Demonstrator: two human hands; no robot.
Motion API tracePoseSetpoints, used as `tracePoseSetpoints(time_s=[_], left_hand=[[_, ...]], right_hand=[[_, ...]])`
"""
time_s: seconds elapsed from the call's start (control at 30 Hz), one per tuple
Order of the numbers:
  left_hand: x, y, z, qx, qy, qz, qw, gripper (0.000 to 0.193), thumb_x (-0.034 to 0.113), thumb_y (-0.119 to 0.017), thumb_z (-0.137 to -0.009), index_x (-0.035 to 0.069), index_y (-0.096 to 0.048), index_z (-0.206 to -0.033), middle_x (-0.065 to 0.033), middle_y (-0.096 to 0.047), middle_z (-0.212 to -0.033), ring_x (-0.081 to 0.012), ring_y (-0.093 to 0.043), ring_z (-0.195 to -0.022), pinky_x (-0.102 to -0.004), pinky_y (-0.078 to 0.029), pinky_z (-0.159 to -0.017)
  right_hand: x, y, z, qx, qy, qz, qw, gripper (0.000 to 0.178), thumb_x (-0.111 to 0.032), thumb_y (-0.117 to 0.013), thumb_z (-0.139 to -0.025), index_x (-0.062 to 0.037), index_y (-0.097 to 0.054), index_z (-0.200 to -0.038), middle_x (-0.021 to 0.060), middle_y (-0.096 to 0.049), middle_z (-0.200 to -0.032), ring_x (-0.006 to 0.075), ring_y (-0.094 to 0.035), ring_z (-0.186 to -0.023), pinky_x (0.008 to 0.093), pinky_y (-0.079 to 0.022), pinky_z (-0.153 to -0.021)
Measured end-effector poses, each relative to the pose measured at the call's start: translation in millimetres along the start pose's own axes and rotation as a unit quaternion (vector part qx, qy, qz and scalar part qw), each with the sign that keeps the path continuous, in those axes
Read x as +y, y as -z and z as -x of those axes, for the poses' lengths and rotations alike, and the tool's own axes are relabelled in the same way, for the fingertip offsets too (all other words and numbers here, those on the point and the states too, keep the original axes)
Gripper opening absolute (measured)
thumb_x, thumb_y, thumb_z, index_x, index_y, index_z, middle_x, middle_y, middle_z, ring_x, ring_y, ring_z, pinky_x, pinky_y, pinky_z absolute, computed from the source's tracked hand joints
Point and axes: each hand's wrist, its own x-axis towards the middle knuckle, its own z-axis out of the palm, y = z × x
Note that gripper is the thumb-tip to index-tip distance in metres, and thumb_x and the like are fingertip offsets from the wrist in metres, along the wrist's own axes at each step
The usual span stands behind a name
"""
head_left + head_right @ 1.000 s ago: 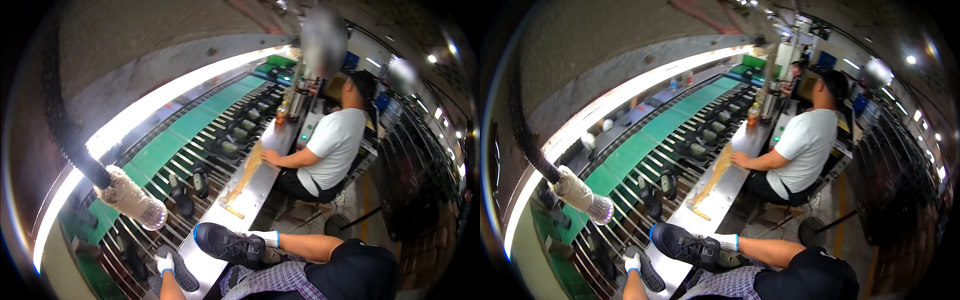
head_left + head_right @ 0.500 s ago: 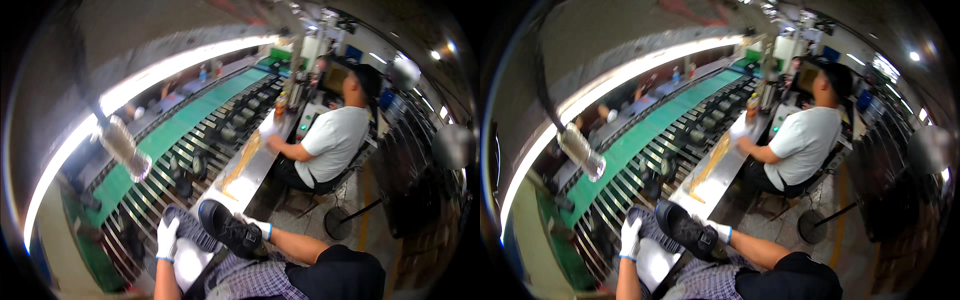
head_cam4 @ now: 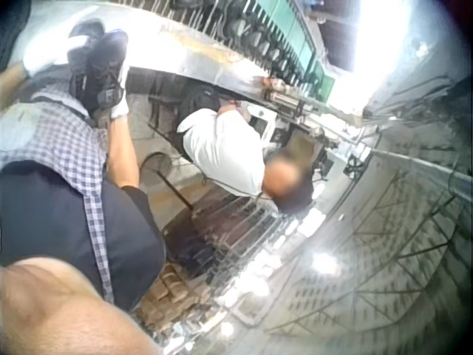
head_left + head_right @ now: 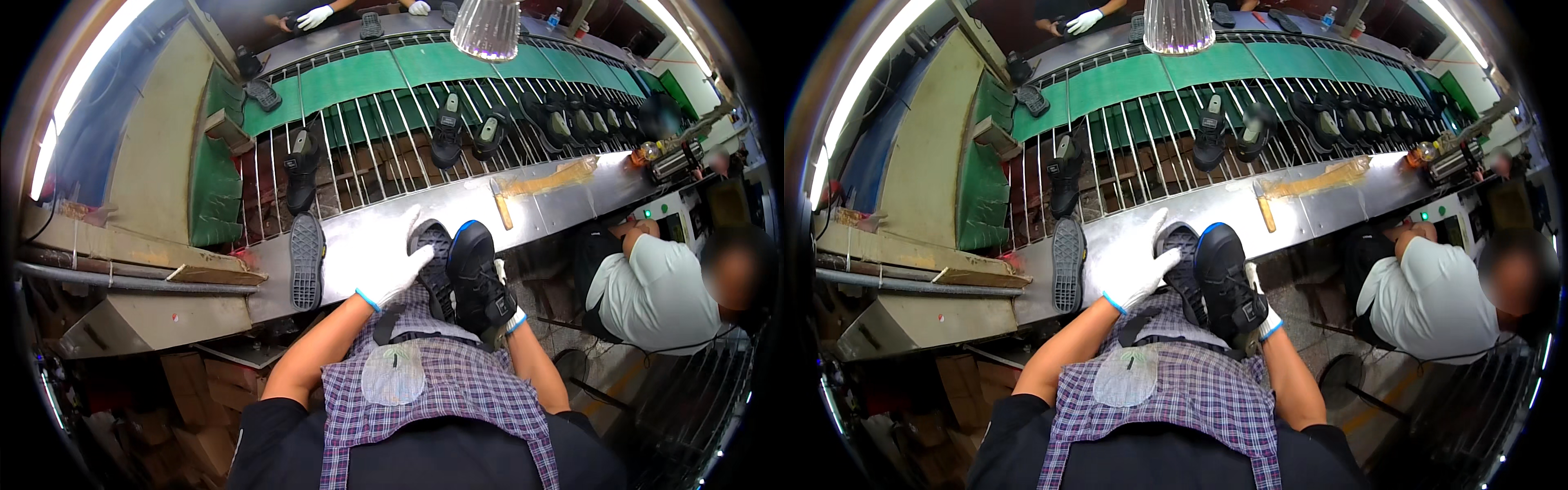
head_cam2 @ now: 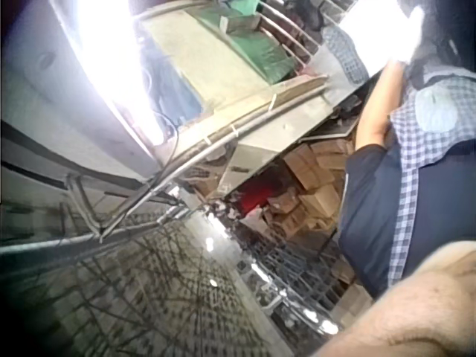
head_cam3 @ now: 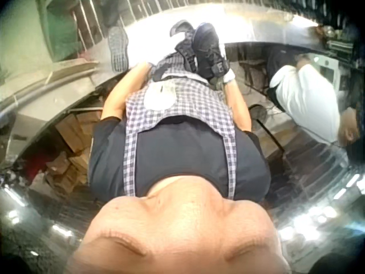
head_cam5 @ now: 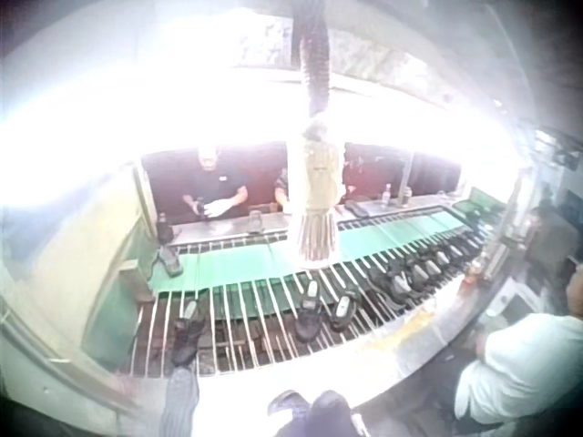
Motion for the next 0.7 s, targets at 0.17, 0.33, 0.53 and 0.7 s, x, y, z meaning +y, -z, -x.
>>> tracePoseSetpoints(time_s=[0.17,0.33,0.53,0.7], left_hand=[[4,3,-1,-0.049,-0.061,0.051,0.996,0.053,0.031,-0.069,-0.095,0.018,-0.065,-0.147,-0.0173,-0.074,-0.123,-0.0334,-0.073,-0.097,-0.0407,-0.058,-0.088],[-5,-22,6,-0.089,0.052,0.31,0.945,0.052,0.03,-0.065,-0.101,0.008,-0.061,-0.148,-0.0152,-0.066,-0.141,-0.0265,-0.062,-0.129,-0.0403,-0.047,-0.113],[-33,-30,13,-0.148,-0.022,0.288,0.946,0.095,0.042,-0.088,-0.084,0.002,-0.043,-0.158,-0.0207,-0.052,-0.153,-0.0329,-0.05,-0.144,-0.0448,-0.037,-0.124],[-11,-27,26,-0.157,-0.016,0.259,0.953,0.109,0.037,-0.099,-0.071,0.002,-0.042,-0.158,-0.0196,-0.05,-0.156,-0.0346,-0.047,-0.147,-0.046,-0.035,-0.126]], right_hand=[[12,-93,8,0.193,-0.015,0.101,0.976,0.083,-0.07,-0.04,-0.108,-0.0059,-0.045,-0.16,0.0193,-0.054,-0.157,0.0304,-0.058,-0.14,0.0443,-0.049,-0.119],[27,-111,8,0.353,-0.052,0.056,0.932,0.077,-0.063,-0.04,-0.11,-0.0035,-0.046,-0.159,0.0187,-0.057,-0.154,0.0303,-0.059,-0.138,0.0431,-0.051,-0.117],[45,-86,20,0.344,-0.073,0.027,0.936,0.07,-0.055,-0.035,-0.115,-0.0019,-0.044,-0.16,0.0173,-0.053,-0.158,0.0272,-0.058,-0.14,0.0395,-0.048,-0.119],[52,-94,28,0.312,-0.061,0.06,0.946,0.071,-0.055,-0.036,-0.114,-0.0023,-0.041,-0.161,0.017,-0.053,-0.158,0.0264,-0.057,-0.14,0.04,-0.048,-0.12]])
